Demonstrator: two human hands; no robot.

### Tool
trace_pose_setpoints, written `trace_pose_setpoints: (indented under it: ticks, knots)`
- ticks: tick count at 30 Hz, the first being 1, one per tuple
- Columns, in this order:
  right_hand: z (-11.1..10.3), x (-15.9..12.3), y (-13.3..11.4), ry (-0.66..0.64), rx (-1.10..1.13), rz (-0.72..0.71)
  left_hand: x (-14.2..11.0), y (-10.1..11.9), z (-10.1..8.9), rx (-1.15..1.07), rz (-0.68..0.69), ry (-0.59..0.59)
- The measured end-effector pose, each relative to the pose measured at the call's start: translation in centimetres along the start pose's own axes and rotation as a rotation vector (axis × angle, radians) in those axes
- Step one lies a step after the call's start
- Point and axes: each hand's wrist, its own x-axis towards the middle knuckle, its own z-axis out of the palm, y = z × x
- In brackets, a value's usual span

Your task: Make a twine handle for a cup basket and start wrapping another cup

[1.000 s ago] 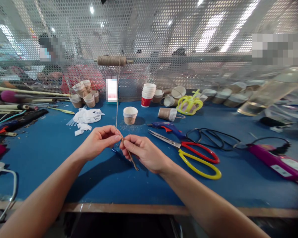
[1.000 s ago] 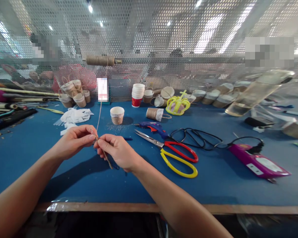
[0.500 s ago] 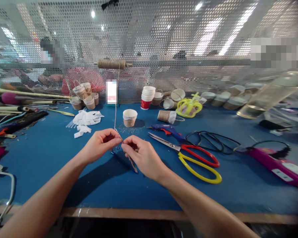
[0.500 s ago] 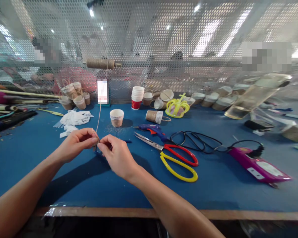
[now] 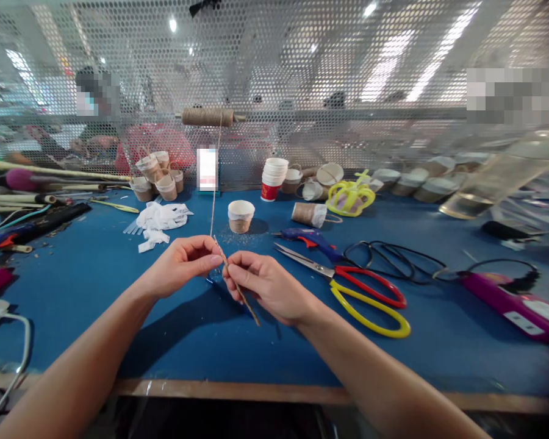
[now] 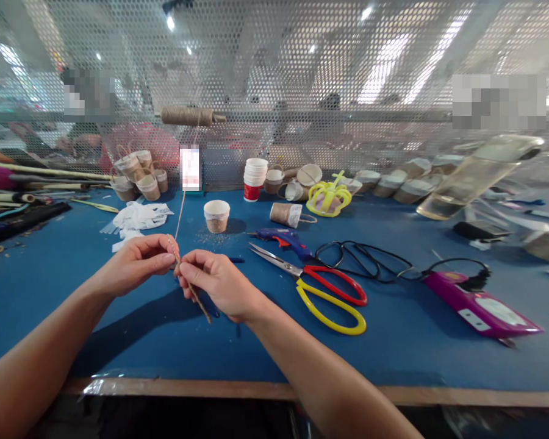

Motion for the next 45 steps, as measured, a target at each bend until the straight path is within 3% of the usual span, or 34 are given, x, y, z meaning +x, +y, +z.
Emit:
trace_pose_setpoints:
  ticks: [5, 10, 12, 17, 20, 23, 37, 45]
  knots:
    - [-0.1, 0.1, 0.3, -0.051, 0.116, 0.034, 0.0, 0.0, 0.1, -0.022, -0.012, 0.035]
    - [-0.2, 0.2, 0.4, -0.073, 0.087, 0.038, 0.1, 0.1, 0.2, -0.067, -0.037, 0.055]
    - [-0.1, 0.2, 0.2, -0.030, -0.026, 0.018, 0.2, 0.1, 0.3, -0.064, -0.042, 0.070]
    - [0.0, 0.4, 0.2, 0.216, -0.431, -0.119, 0.4, -0.3, 0.8, -0.012, -0.080, 0.199]
    - [0.2, 0.5, 0.6, 0.272, -0.538, -0.165, 0.5, -0.5, 1.2, 0.007, -0.110, 0.238]
    - [0.3, 0.5, 0.7, 0.300, -0.590, -0.188, 0.4, -0.3, 1.3, 0.009, -0.101, 0.205]
    - [0.2, 0.2, -0.1, 0.089, -0.283, -0.063, 0.2, 0.0, 0.1, 0.040, -0.021, 0.076]
    - [0.1, 0.1, -0.1, 0.030, -0.304, -0.074, 0.2, 0.2, 0.1, 0.086, -0.022, 0.063]
